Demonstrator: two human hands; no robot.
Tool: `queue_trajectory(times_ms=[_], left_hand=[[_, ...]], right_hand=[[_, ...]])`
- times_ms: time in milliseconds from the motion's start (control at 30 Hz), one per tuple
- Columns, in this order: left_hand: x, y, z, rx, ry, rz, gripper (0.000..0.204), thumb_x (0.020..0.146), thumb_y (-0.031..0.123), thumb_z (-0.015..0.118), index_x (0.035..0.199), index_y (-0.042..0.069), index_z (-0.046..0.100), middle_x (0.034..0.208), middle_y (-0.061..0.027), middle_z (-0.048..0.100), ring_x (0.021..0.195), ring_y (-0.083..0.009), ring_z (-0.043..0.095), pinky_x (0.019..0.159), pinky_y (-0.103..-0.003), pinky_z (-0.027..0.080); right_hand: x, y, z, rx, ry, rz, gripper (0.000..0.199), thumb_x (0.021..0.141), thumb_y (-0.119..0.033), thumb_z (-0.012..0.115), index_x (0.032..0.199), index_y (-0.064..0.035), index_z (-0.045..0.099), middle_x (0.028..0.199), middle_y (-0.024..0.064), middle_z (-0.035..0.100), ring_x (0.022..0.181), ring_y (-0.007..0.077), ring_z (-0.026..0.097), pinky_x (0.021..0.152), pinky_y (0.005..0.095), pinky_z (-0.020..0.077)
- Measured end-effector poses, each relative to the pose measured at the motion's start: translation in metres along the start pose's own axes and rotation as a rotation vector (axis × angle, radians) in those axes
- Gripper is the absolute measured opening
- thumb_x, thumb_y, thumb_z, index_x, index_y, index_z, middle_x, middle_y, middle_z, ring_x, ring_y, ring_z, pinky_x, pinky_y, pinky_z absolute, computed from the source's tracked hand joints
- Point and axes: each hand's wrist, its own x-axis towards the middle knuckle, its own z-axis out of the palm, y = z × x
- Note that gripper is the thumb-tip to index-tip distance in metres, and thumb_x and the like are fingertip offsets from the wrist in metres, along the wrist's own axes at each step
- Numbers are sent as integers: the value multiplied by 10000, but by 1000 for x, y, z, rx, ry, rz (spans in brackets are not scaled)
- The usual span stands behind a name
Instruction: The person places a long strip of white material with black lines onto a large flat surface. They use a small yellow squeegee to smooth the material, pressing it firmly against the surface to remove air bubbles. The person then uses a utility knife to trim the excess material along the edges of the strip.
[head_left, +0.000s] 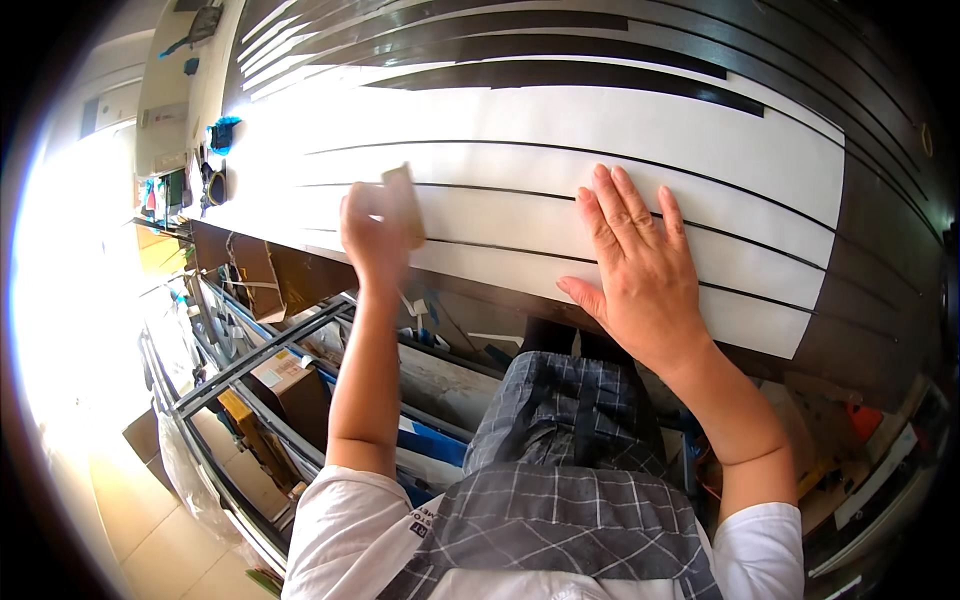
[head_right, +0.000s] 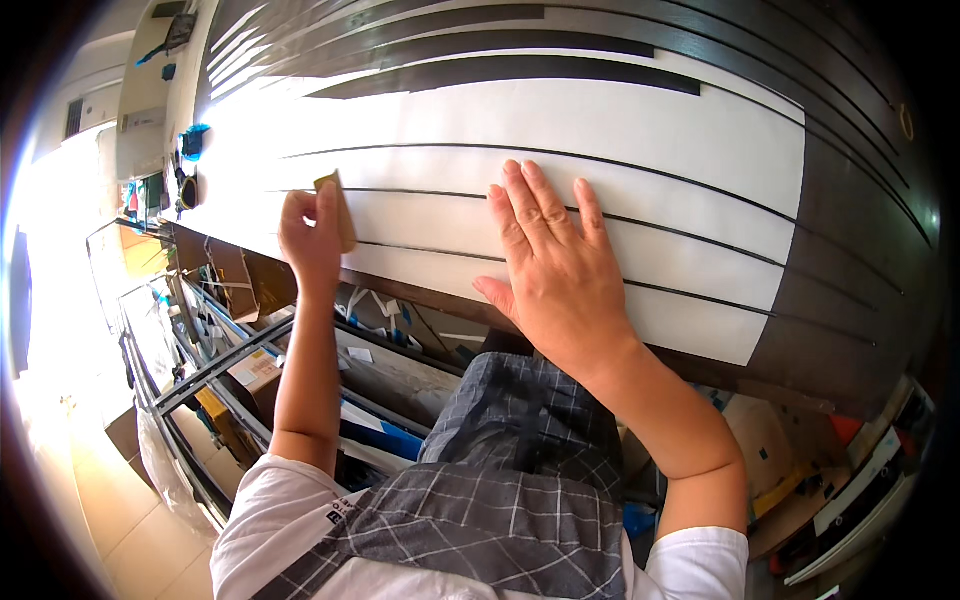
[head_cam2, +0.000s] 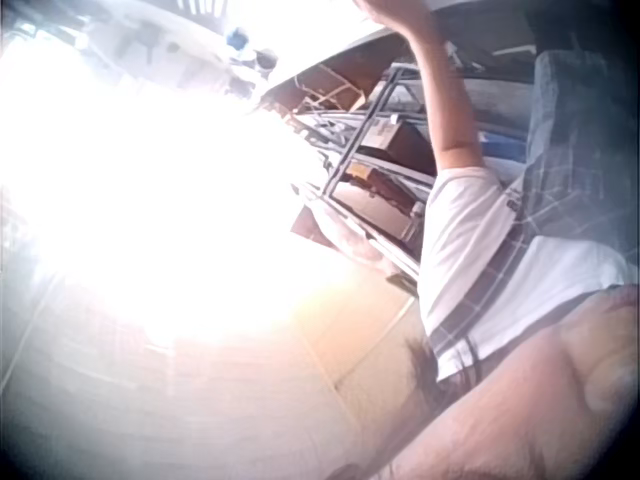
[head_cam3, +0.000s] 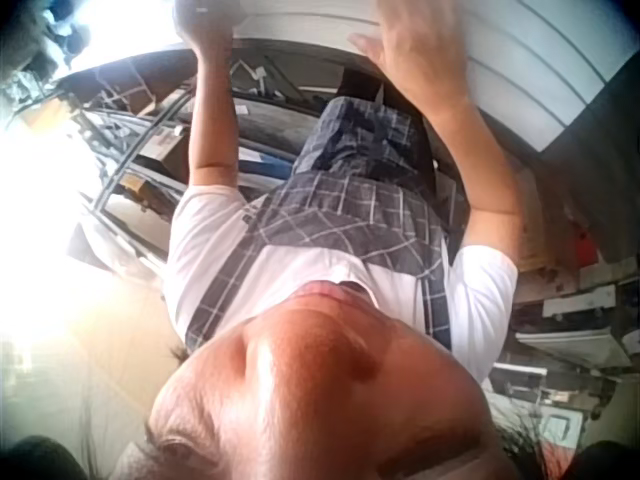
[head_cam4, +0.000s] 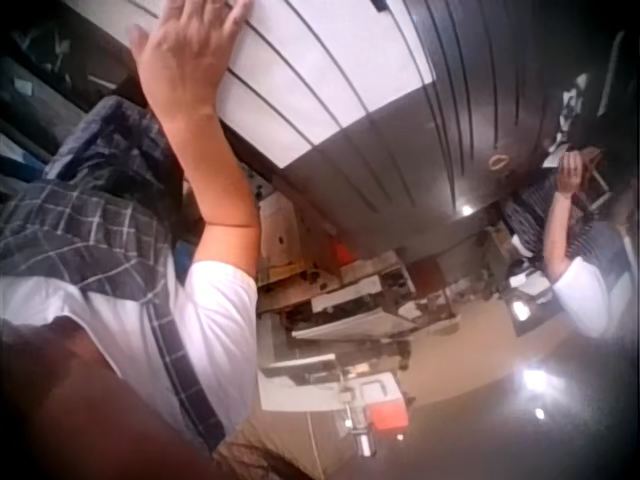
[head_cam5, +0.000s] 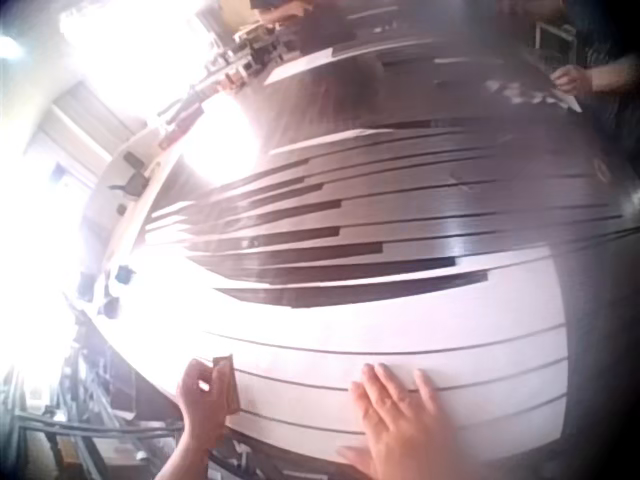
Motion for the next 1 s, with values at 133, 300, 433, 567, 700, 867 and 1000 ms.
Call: queue_trajectory(times_ms=[133,300,433,567,700,867,1000], left_hand=[[-14,21,16,-5,-97,313,338,844,209,746,687,38,500,697,-107,526,701,-296,504,666,-409,434],[-4,14,9,198,-128,208,326,885,244,685,709,24,523,718,-120,538,790,-327,525,715,-437,450],[0,2,5,159,-52,132,314,884,274,676,740,29,543,767,-115,539,827,-322,519,744,-431,451],[-16,12,16,-42,-33,158,321,867,248,720,715,48,521,748,-86,517,741,-293,494,709,-386,441],[-6,12,9,284,-100,372,257,877,247,687,745,58,575,739,-94,546,753,-314,535,706,-428,464],[7,2,-3,109,-86,-39,387,864,324,684,710,11,515,725,-130,526,715,-286,523,665,-417,444],[-10,18,13,83,-143,210,350,861,270,723,707,30,520,703,-127,533,713,-286,528,646,-404,442]], right_hand=[[2,-4,-1,2,-9,8,750,848,-468,670,1411,-12,474,1538,127,374,1474,239,258,1186,512,198],[0,0,-3,13,-28,3,765,845,-450,679,1435,-23,446,1552,121,356,1472,248,265,1182,517,200],[1,2,-3,37,-17,4,775,842,-442,685,1445,-27,435,1562,117,342,1470,251,272,1180,518,202],[1,2,-1,44,-16,5,772,844,-448,682,1445,-28,437,1562,115,343,1468,247,277,1180,518,204],[1,2,-1,34,-3,3,771,847,-449,679,1446,-30,434,1561,111,347,1467,246,280,1182,514,204],[2,2,-3,33,-7,9,769,847,-449,679,1445,-31,436,1563,106,346,1468,247,279,1183,509,204],[1,0,0,25,-17,5,767,844,-445,683,1445,-37,437,1565,104,343,1469,249,277,1183,509,202]])
